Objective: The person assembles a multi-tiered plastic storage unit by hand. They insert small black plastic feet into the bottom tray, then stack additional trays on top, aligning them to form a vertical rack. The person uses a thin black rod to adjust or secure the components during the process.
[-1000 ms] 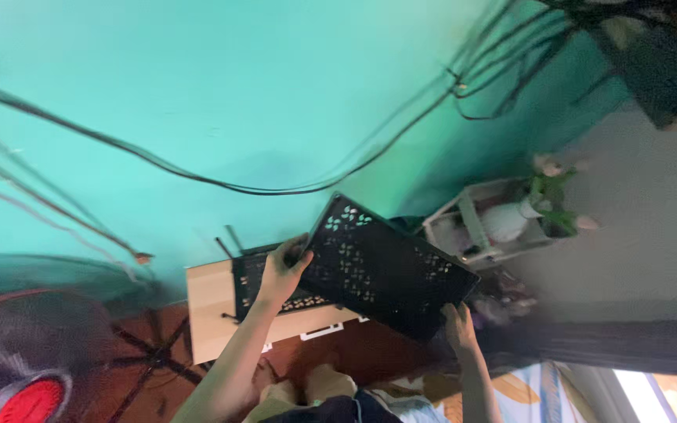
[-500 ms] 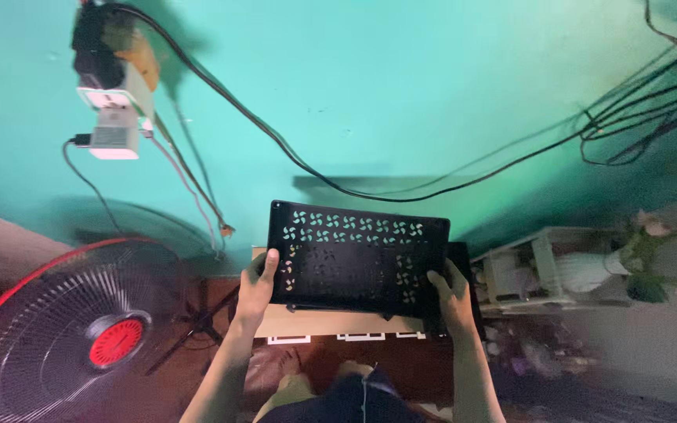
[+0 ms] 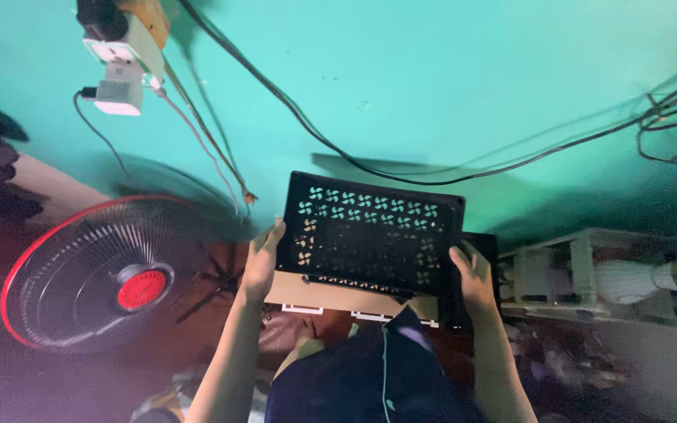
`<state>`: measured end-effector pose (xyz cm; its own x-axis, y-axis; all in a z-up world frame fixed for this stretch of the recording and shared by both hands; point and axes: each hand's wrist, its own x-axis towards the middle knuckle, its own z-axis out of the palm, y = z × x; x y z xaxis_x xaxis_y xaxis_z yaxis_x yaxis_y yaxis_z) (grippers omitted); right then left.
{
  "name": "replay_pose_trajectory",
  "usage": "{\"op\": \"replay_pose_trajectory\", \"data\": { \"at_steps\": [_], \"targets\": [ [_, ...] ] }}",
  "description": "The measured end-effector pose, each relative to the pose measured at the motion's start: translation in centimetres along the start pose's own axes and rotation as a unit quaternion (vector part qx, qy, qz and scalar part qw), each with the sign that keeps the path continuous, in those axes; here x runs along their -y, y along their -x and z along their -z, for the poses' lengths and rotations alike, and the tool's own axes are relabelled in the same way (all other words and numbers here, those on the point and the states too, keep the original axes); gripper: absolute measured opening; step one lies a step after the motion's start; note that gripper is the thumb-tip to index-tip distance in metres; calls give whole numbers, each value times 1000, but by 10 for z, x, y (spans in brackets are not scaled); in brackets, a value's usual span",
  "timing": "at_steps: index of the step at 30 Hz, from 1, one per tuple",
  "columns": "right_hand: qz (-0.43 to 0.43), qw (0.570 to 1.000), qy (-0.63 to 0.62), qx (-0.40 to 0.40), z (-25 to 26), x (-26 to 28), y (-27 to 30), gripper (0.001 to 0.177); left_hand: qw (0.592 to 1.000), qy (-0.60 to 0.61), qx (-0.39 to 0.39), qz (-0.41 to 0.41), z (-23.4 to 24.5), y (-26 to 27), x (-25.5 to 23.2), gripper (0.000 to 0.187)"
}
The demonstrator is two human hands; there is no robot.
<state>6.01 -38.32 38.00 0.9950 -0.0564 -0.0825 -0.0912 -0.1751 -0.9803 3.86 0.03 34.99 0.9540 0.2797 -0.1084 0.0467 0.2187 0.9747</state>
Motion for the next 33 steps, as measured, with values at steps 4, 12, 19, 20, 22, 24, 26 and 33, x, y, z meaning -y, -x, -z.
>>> {"op": "replay_pose_trajectory", "data": {
  "at_steps": [4, 12, 19, 20, 22, 24, 26, 33],
  "targets": [
    [26, 993, 114, 4, 15, -2, -7, 40, 997, 22, -4, 67, -10, 2, 2, 33],
    [-79, 997, 7, 6, 19, 1, -14, 36, 998, 25, -11, 60, -24, -1, 4, 34],
    [-34, 998, 47, 5, 40, -44, -23, 40, 998, -37, -2, 51, -30, -1, 9, 42],
    [-18, 997, 67, 12, 41, -44, -23, 41, 998, -50, -2, 46, -30, 0, 8, 44],
    [-54, 998, 33, 11, 42, -43, -22, 39, 997, -26, 0, 69, -31, 2, 7, 45],
    [-29, 999, 41, 16, 40, -42, -19, 38, 996, -34, -1, 78, -32, 2, 5, 47],
    [123, 985, 124, 8, 39, -42, -18, 38, 995, -71, -4, 73, -32, 4, 4, 51],
    [8, 999, 47, -8, 36, -39, -15, 37, 996, -47, -5, 81, -31, 6, -3, 48]
  ]
}}
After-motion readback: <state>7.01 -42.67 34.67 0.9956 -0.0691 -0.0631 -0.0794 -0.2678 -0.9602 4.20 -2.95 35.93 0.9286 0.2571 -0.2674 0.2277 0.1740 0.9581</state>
